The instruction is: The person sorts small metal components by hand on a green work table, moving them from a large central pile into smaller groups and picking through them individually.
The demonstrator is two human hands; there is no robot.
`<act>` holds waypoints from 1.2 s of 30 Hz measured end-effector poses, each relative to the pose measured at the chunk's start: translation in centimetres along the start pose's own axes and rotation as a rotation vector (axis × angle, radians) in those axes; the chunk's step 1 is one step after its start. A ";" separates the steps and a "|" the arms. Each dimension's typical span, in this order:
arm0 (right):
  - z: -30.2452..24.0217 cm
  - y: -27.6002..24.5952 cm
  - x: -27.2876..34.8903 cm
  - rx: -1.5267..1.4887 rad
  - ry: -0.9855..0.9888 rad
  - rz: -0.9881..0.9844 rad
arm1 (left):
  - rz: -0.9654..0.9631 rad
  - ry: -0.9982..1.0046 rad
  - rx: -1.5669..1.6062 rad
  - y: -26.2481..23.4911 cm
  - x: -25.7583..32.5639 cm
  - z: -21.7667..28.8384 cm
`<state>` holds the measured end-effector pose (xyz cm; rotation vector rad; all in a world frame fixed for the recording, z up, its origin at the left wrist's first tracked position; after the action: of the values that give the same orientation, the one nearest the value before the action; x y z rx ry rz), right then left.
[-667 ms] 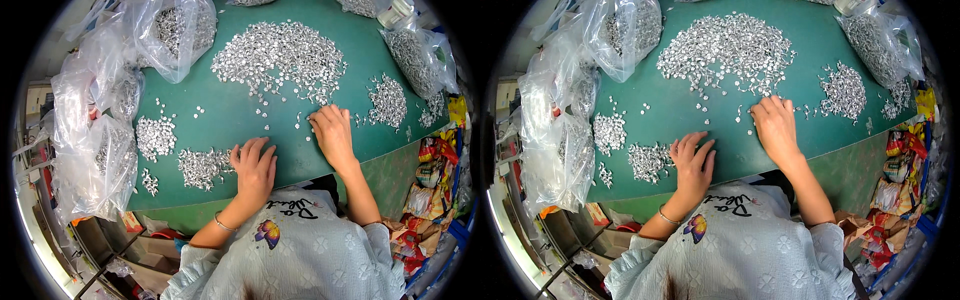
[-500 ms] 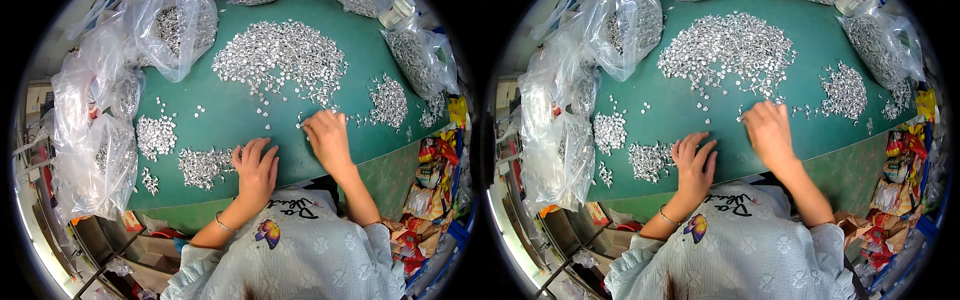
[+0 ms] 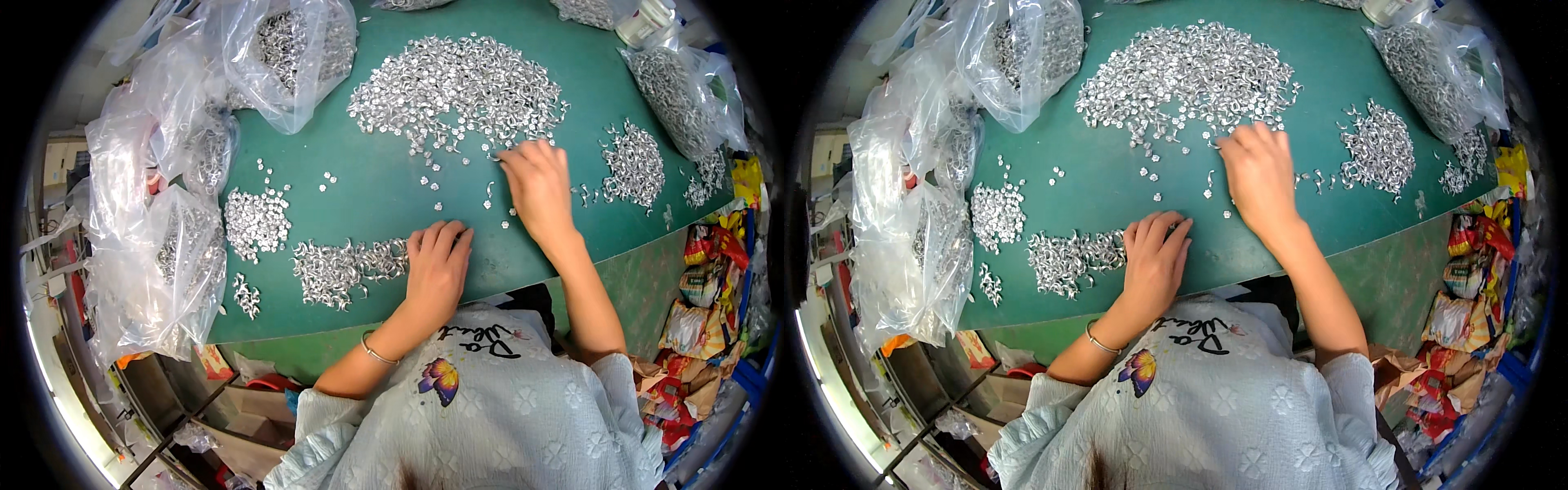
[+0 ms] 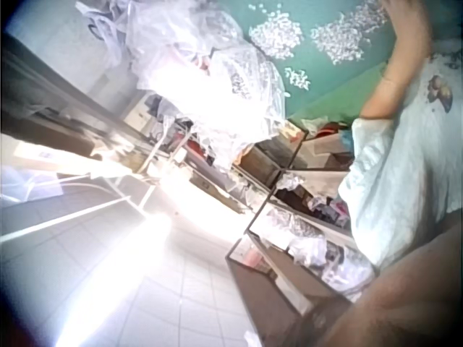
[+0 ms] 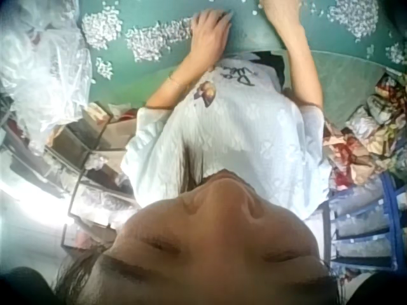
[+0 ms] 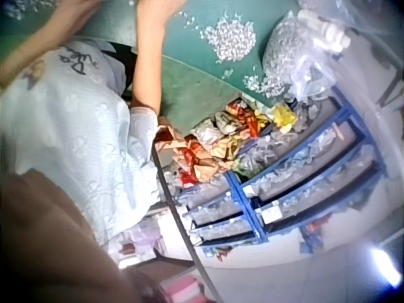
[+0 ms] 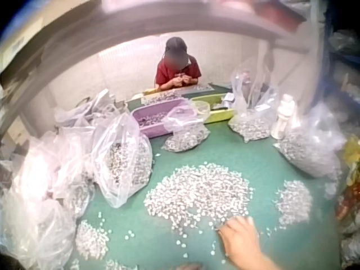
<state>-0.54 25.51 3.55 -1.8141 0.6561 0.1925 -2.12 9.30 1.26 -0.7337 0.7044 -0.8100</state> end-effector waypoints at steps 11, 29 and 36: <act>0.5 -1.2 3.1 -0.048 -0.008 -0.158 | 0.043 -0.110 -0.140 -3.2 2.8 -2.6; 0.5 -0.3 1.5 0.023 -0.107 -0.169 | 0.009 0.010 0.207 3.9 -8.5 -0.2; 2.4 -2.1 5.0 -0.151 -0.036 -0.214 | 0.061 -0.044 0.081 1.7 -5.5 0.8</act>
<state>5.12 26.47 2.21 -2.0069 0.4269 0.1335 -3.64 14.90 1.83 -0.6522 0.6481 -0.7599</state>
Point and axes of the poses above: each hand's wrist, its own x-axis away from the middle knuckle, its own y-axis out of the palm, z = x × y, the point moved 8 cm from there along -x, towards the middle knuckle, and after that the axes turned 1 degree about -x, right-handed, at the moved point
